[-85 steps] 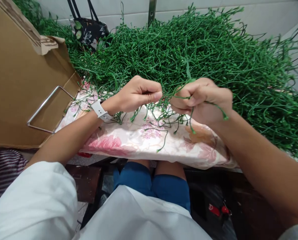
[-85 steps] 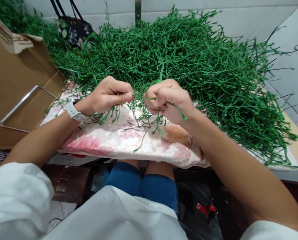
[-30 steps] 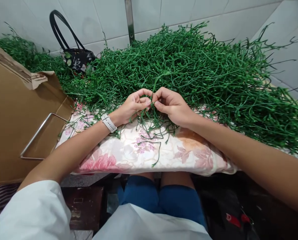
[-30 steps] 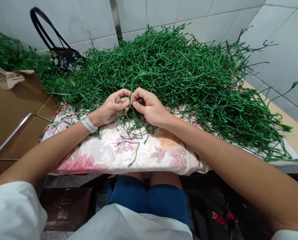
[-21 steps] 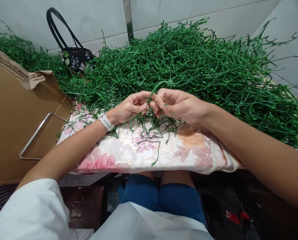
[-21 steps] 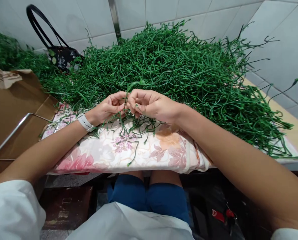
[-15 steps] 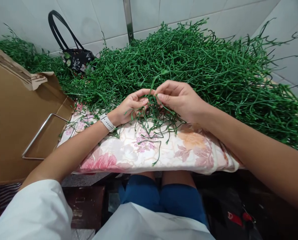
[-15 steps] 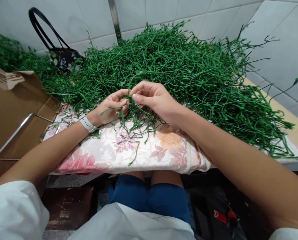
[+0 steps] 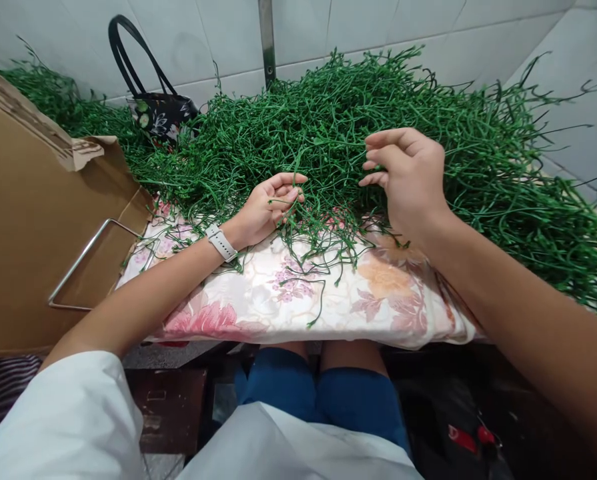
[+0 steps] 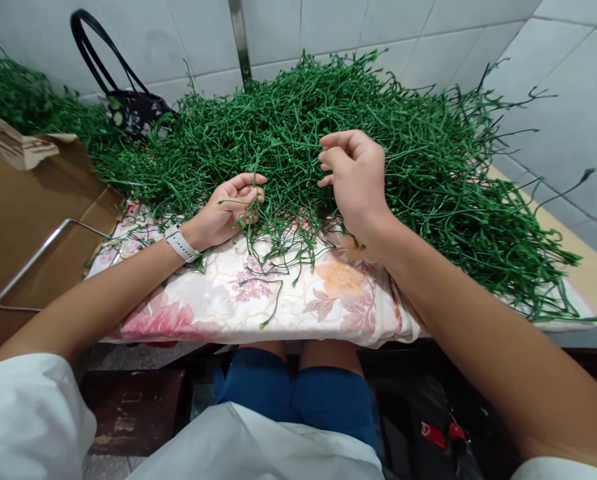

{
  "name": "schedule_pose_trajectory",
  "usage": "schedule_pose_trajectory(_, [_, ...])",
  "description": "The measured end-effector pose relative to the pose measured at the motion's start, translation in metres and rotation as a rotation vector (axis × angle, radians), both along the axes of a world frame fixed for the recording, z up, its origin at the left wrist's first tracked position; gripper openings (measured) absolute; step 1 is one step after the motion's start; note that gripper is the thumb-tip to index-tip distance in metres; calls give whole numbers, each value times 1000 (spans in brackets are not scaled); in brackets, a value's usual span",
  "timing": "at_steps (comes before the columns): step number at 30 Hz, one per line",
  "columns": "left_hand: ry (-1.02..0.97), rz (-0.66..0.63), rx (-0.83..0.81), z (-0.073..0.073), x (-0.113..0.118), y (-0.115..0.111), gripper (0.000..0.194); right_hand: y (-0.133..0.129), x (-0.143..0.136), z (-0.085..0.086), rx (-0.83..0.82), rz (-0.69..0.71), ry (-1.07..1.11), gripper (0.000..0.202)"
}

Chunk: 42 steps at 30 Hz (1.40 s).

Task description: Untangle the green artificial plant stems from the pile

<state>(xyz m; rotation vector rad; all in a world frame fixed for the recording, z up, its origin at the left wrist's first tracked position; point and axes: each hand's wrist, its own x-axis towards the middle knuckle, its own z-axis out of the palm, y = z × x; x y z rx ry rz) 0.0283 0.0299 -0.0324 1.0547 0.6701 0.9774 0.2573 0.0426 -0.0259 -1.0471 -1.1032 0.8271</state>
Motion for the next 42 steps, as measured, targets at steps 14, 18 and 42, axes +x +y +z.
schedule_pose_trajectory(14, [80, -62, 72, -2, 2, -1, 40, -29, -9, 3, 246, 146, -378, 28])
schedule_pose_trajectory(18, [98, -71, 84, -2, 2, -3, 44, -36, -14, 3, 277, 263, -492, 26])
schedule_pose_trajectory(42, [134, -295, 216, -7, 0, -1, 40, -37, -21, 2, 360, 736, -820, 19])
